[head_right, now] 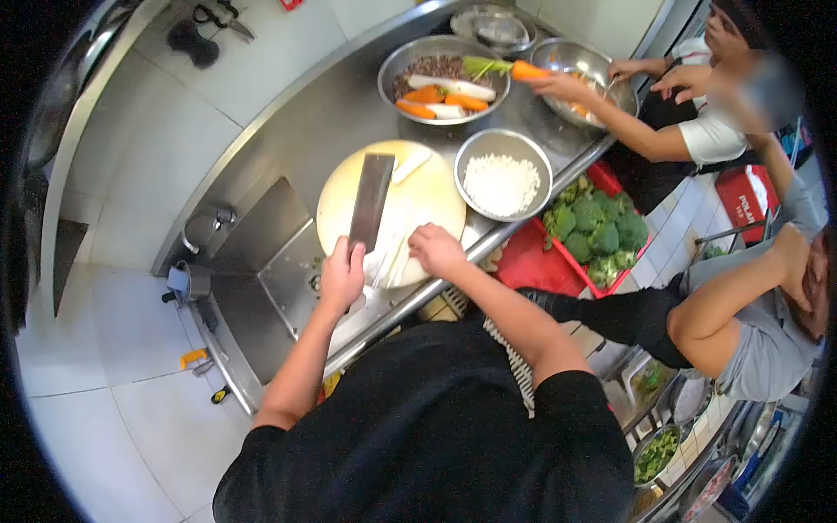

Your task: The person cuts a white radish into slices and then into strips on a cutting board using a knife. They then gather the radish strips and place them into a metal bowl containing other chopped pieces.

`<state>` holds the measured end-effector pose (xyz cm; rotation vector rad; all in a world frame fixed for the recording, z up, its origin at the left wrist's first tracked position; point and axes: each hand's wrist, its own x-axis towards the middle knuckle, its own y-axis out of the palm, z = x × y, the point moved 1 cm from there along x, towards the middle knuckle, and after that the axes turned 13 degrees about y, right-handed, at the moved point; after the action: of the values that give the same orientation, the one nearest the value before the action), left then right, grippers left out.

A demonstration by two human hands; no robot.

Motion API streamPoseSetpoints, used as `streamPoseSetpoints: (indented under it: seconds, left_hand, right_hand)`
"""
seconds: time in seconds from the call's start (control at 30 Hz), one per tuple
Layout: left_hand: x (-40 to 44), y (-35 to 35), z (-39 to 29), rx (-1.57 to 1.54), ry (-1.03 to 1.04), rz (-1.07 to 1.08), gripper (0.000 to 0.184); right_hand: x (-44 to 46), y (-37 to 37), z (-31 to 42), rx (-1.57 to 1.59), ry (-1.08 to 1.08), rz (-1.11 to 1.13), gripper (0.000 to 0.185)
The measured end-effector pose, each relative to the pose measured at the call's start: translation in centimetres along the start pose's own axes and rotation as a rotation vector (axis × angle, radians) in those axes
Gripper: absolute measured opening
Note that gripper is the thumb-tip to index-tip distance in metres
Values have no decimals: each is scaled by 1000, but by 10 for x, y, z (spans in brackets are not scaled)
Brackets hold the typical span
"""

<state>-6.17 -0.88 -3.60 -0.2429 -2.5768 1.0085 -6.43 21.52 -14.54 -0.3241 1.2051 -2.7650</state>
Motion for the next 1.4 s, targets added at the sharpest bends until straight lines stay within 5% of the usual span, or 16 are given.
streamPoseSetpoints:
  seconds: [0.17, 0.23, 0.3, 0.4, 0.47, 0.57, 0.67, 0.83, 1.0, 1.37, 1.4]
  left_hand:
    - [-39, -35, -11, 102, -86, 11, 20]
    - [-59, -38, 5, 140, -71, 2, 28]
    - [-76, -39, 17, 179, -136, 80, 31]
    - [-91, -37, 26, 269, -103, 138, 34]
    - [-91, -36, 30, 293, -47, 180, 35]
    - [-87, -41, 34, 320, 67, 236, 37]
    - [-81, -49, 34, 318, 135, 270, 35]
    - [-95, -68, 57, 197, 252, 251, 27]
    - [-112, -81, 95, 170, 242, 220, 19]
    - [-122, -107, 111, 166, 62, -85, 22]
    - [-119, -108, 108, 136, 25, -129, 23]
  right_hand:
    - [15, 5, -3, 159, 147, -153, 13]
    - [18, -14, -2, 397, 516, -321, 18]
    - [25, -46, 11, 334, 503, -483, 28]
    - [48, -84, 83, 91, 13, -249, 41]
    - [59, -68, 108, -86, -60, 50, 57]
    - [72, -29, 103, -232, -20, 524, 54]
    - [86, -23, 95, -138, 180, 753, 48]
    - [95, -31, 72, -360, 182, 631, 37]
    - [94, -35, 76, -536, -169, 508, 22]
    - [91, -5, 36, -501, -631, 583, 33]
    - [92, -7, 40, -520, -600, 639, 54]
